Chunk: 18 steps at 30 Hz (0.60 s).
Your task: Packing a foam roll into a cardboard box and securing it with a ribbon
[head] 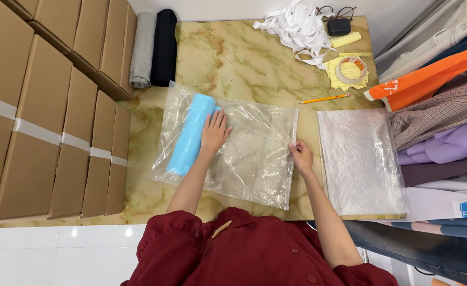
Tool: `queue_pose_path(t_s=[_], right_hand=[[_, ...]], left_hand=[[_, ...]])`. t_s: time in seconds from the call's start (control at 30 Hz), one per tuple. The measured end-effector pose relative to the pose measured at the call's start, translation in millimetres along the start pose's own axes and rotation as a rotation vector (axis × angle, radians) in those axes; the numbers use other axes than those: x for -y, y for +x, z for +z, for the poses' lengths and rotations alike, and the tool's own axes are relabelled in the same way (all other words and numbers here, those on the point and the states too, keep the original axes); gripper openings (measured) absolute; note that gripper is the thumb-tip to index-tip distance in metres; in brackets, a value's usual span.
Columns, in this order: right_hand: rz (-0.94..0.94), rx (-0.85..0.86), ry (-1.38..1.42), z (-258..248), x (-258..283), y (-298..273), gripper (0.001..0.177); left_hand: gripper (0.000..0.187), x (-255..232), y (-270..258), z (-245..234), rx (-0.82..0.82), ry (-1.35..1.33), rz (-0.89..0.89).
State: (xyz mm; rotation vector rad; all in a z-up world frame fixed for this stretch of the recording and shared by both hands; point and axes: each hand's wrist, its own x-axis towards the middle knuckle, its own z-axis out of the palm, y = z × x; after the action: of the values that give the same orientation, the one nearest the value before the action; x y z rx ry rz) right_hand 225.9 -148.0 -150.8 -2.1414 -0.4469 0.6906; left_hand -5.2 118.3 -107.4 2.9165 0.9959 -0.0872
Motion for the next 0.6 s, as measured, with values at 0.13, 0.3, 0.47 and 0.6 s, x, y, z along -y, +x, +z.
queue_pose_path(t_s=[0.13,0.3,0.47,0.6], right_hand=[[0.001,-0.011,0.01,4.1,-4.1,5.2,0.017],[0.013,-0.009,-0.02,0.7,6.2,0.2,0.015],[0.002,-0.017,0.001,0.7,4.8,-0.1,0.015],[0.004,-0.016,0.001,2.4,0.2,2.5,0.016]], left_hand=[[0.064,-1.0,-33.5,-24.4,-0.082,0.073,-0.122],[0.077,8.7,-33.5,-4.7,0.048,-0.095,-0.243],[0.071,19.5,-22.3,1.5,0.049,-0.132,-0.246],[0.07,36.3,-30.1,-15.5,0.059,0.026,-0.225]])
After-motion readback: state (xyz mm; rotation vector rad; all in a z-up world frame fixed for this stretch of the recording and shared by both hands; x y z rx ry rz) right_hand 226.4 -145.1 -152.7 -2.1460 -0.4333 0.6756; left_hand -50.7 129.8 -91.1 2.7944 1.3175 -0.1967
